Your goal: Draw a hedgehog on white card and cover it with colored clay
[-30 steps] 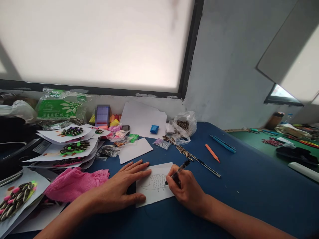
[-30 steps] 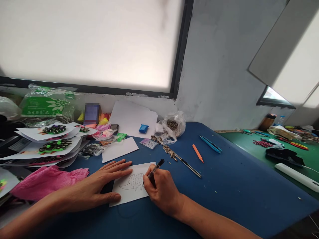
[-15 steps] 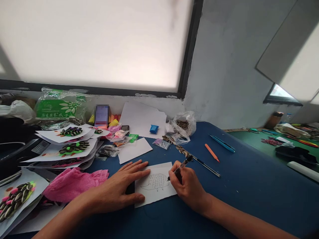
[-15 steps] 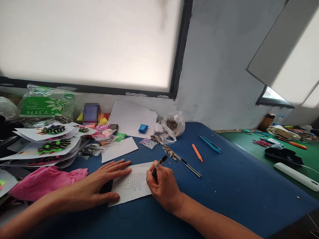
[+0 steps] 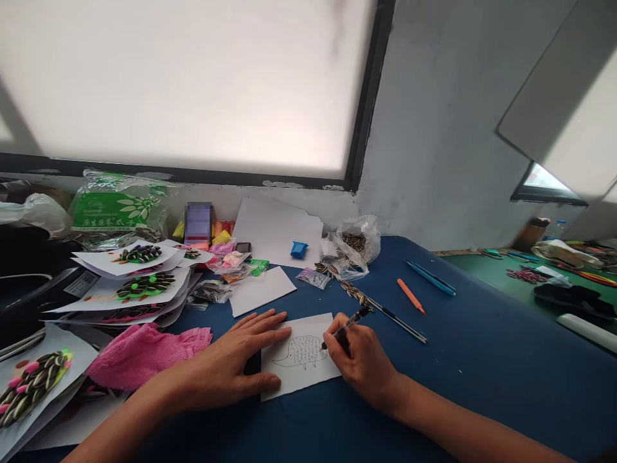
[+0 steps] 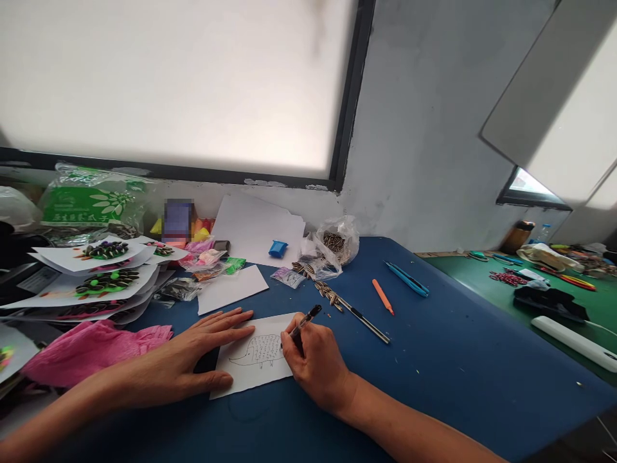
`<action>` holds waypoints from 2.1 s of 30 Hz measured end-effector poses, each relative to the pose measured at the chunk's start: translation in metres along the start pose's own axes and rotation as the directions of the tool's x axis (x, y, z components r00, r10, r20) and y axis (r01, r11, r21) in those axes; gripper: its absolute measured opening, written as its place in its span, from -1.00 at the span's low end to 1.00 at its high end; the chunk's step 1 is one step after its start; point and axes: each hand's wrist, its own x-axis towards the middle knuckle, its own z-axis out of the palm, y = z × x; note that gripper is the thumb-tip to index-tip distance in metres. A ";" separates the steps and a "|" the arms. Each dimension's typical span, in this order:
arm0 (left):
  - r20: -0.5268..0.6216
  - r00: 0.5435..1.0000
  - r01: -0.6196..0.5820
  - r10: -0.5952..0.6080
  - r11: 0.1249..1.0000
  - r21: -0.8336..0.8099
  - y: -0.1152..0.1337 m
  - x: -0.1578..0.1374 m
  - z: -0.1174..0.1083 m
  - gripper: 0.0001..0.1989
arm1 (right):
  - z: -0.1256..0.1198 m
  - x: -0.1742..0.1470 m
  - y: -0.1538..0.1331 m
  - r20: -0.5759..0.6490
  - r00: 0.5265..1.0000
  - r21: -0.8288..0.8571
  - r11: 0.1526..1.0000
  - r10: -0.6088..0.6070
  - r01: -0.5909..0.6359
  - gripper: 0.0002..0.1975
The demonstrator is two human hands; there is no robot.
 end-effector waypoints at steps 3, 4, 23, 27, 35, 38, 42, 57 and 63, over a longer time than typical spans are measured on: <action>-0.006 1.000 -0.003 0.003 1.000 -0.002 0.000 0.000 0.000 -0.32 | 0.000 0.000 0.000 -0.004 1.000 -0.011 1.000 0.004 -0.005 -0.81; -0.004 1.000 -0.001 0.001 1.000 -0.001 0.000 -0.001 0.000 -0.32 | -0.001 0.000 0.000 0.003 1.000 -0.008 1.000 0.007 -0.007 -0.82; -0.026 1.000 -0.013 0.012 1.000 -0.017 -0.003 0.000 0.001 -0.32 | -0.001 0.001 -0.003 0.042 0.999 0.053 0.998 0.032 -0.034 -0.83; -0.038 0.999 -0.028 0.027 0.999 -0.016 -0.002 0.000 0.001 -0.34 | -0.001 0.001 -0.003 0.035 0.999 0.036 0.998 0.041 -0.042 -0.83; -0.031 0.999 -0.028 0.027 0.999 -0.021 -0.003 -0.001 0.001 -0.32 | -0.002 0.001 -0.005 0.036 0.999 0.040 0.998 0.041 -0.042 -0.81; -0.023 1.000 -0.016 0.016 1.000 -0.013 -0.002 0.000 0.000 -0.32 | -0.002 0.001 -0.005 0.039 0.998 0.066 0.996 0.058 -0.060 -0.82; -0.011 1.000 -0.004 0.004 1.000 0.004 0.000 -0.001 0.000 -0.32 | -0.002 0.001 -0.004 -0.004 0.998 0.051 0.997 0.065 -0.065 -0.79; -0.038 0.999 -0.033 0.033 0.999 -0.009 -0.003 -0.001 0.001 -0.33 | 0.000 0.001 0.002 -0.035 0.999 -0.090 0.996 0.007 -0.010 -0.75; -0.040 0.999 -0.036 0.035 0.999 -0.023 -0.002 -0.001 0.000 -0.33 | 0.000 0.001 0.002 -0.034 0.999 -0.097 0.995 0.011 -0.015 -0.80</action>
